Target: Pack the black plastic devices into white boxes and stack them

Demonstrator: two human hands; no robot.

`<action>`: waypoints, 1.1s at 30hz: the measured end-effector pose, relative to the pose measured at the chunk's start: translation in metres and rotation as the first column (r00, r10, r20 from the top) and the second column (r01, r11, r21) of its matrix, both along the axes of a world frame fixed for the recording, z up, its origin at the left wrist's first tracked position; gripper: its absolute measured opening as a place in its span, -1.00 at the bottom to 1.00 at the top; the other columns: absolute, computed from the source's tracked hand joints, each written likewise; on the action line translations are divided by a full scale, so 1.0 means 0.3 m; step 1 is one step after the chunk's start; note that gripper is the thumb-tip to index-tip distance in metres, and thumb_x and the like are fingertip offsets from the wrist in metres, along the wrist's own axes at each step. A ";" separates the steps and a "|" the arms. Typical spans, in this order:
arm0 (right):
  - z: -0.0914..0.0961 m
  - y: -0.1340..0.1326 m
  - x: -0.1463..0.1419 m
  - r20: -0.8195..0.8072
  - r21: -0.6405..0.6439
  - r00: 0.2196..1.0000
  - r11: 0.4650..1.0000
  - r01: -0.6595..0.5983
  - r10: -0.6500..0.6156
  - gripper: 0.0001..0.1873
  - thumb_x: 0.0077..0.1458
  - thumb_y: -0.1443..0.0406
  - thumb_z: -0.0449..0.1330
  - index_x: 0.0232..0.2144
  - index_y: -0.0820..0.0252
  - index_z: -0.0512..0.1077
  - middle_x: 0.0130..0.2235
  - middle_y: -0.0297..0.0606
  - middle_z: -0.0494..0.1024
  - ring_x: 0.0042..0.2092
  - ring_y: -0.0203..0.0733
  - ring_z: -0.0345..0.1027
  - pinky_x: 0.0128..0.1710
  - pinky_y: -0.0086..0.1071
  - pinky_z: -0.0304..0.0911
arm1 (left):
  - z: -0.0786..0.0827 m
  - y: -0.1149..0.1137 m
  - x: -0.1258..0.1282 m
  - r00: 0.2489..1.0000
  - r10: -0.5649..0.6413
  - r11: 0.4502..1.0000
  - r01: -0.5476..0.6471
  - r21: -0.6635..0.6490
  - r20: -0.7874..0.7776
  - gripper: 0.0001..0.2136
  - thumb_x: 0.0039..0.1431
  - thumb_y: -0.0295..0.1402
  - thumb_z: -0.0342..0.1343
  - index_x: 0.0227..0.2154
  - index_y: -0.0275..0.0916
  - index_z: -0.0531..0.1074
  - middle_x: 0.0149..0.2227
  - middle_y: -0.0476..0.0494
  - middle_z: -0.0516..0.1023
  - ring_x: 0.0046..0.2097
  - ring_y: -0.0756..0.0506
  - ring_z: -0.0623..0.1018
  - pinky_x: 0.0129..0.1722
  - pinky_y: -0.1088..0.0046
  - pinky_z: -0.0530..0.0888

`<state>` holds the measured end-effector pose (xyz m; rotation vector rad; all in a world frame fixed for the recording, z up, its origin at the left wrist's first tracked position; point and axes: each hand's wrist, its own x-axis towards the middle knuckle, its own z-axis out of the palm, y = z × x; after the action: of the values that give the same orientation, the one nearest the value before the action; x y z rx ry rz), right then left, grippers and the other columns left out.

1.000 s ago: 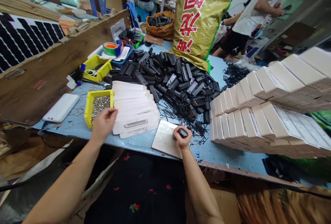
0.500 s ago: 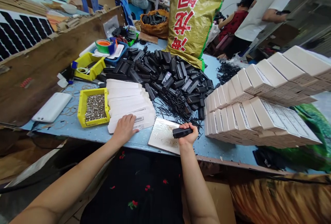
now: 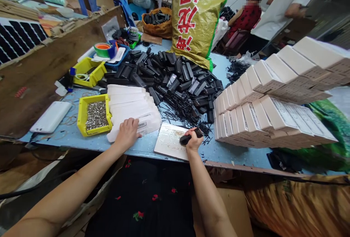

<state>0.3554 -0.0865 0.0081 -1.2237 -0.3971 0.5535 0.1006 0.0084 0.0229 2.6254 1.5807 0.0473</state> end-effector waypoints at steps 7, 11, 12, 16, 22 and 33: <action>-0.052 0.003 0.001 0.348 -0.261 0.927 0.964 -0.047 0.140 -0.63 -0.04 0.16 0.21 -0.17 0.15 0.29 -0.27 -0.26 0.45 -0.25 -0.16 0.42 -0.22 -0.19 0.38 | 0.166 -0.012 -0.019 0.830 0.171 0.786 0.211 -0.581 0.532 -0.74 0.12 -0.16 0.05 -0.27 -0.23 0.48 -0.22 -0.22 0.56 -0.15 -0.25 0.53 -0.17 0.24 0.45; 0.047 -0.019 -0.064 0.825 -0.210 0.531 0.977 -0.025 0.191 -0.76 0.11 0.21 0.14 -0.16 0.15 0.41 0.01 -0.08 0.34 0.10 0.00 0.20 0.10 -0.02 0.15 | 0.133 -0.136 0.073 0.525 0.591 0.299 0.563 -0.771 0.613 -0.62 0.08 -0.08 0.08 -0.22 -0.30 0.51 -0.26 -0.27 0.60 -0.18 -0.26 0.57 -0.19 0.21 0.50; 0.088 -0.026 -0.087 0.872 -0.183 0.446 0.980 -0.083 0.201 -0.74 0.15 0.24 0.11 -0.11 0.13 0.41 0.01 -0.09 0.33 0.10 -0.01 0.20 0.11 -0.03 0.15 | 0.115 -0.162 0.096 0.489 0.634 0.268 0.588 -0.763 0.599 -0.64 0.06 -0.11 0.09 -0.24 -0.31 0.52 -0.28 -0.26 0.60 -0.18 -0.26 0.57 -0.17 0.19 0.50; 0.218 -0.065 -0.174 0.943 -0.288 0.071 0.907 -0.307 0.324 -0.70 0.17 0.25 0.13 -0.03 0.09 0.41 0.04 -0.12 0.35 0.11 -0.01 0.17 0.13 -0.07 0.12 | 0.073 -0.198 0.113 0.449 0.573 0.408 0.570 -0.714 0.686 -0.73 -0.08 -0.29 0.12 -0.30 -0.30 0.50 -0.29 -0.16 0.58 -0.17 -0.24 0.52 -0.13 0.22 0.46; 0.220 -0.114 -0.221 0.917 -0.359 0.041 0.864 -0.352 0.397 -0.56 0.17 0.20 0.14 0.08 0.20 0.30 0.05 -0.08 0.38 0.09 -0.06 0.20 0.10 -0.15 0.17 | 0.133 -0.166 0.031 0.573 0.394 0.393 0.602 -0.695 0.719 -0.70 -0.10 -0.27 0.17 -0.26 -0.27 0.47 -0.28 -0.13 0.52 -0.19 -0.17 0.46 -0.10 0.26 0.41; 0.252 -0.153 -0.152 0.812 -0.435 0.157 0.762 -0.480 0.563 -0.79 0.02 0.17 0.31 -0.53 0.16 0.47 -0.18 -0.21 0.37 -0.05 -0.11 0.19 0.00 -0.19 0.15 | 0.153 -0.199 0.072 0.688 0.118 0.499 0.582 -0.642 0.716 -0.45 -0.12 -0.20 0.27 -0.02 -0.25 0.37 -0.18 -0.12 0.53 -0.15 -0.19 0.49 -0.11 0.28 0.42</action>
<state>0.3097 -0.1325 0.0836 -1.3686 -1.9069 0.3911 0.1222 -0.0512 0.0686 1.6580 0.6211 0.1679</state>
